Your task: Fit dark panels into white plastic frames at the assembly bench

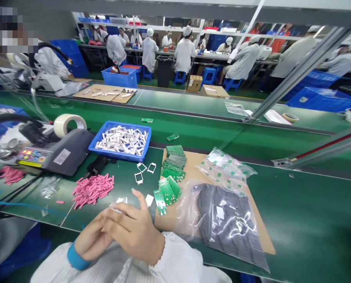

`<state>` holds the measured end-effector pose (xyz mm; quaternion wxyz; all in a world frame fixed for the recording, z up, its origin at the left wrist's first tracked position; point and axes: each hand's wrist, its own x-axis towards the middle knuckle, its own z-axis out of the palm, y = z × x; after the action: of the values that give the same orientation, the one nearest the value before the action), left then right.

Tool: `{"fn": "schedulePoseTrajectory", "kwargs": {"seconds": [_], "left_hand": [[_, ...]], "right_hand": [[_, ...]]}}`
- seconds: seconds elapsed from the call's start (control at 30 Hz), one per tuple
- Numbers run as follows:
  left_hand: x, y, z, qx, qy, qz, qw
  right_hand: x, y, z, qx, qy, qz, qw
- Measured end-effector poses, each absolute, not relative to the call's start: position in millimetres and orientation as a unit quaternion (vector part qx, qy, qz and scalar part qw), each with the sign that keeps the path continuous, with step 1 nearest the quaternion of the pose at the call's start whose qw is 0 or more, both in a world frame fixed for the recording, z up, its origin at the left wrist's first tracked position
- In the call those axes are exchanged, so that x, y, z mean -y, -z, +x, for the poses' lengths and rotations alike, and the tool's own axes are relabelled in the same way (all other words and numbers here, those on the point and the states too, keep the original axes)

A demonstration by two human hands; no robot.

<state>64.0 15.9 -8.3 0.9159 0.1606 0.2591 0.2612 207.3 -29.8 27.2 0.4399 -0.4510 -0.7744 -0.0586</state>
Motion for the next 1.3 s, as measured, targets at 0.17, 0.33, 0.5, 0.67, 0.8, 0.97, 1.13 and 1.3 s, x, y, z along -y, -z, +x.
{"fn": "schedulePoseTrajectory", "kwargs": {"seconds": [0.17, 0.33, 0.5, 0.67, 0.8, 0.97, 1.13, 1.3], "left_hand": [[-29, 7, 56, -0.270, -0.280, 0.168, 0.906], [-35, 4, 56, -0.250, -0.271, 0.193, 0.909], [-37, -6, 63, -0.225, -0.252, 0.218, 0.916], [-40, -7, 62, -0.195, -0.268, 0.212, 0.919], [-38, -11, 67, -0.202, -0.290, 0.217, 0.910], [-32, -31, 76, -0.212, -0.334, 0.229, 0.890], [-30, -41, 72, -0.254, -0.341, 0.239, 0.873], [-30, -39, 67, -0.261, -0.348, 0.240, 0.868]], "right_hand": [[28, -13, 254, 0.736, -0.040, -0.640, 0.217], [14, 9, 300, 0.647, -0.069, -0.755, 0.083], [5, 5, 305, 0.656, -0.135, -0.737, 0.090], [16, -46, 311, 0.661, -0.209, -0.686, 0.221], [30, -73, 278, 0.596, -0.056, -0.624, 0.502], [27, -63, 225, 0.731, 0.049, -0.498, 0.463], [24, -58, 216, 0.762, 0.046, -0.459, 0.455], [25, -57, 213, 0.761, 0.026, -0.441, 0.476]]}}
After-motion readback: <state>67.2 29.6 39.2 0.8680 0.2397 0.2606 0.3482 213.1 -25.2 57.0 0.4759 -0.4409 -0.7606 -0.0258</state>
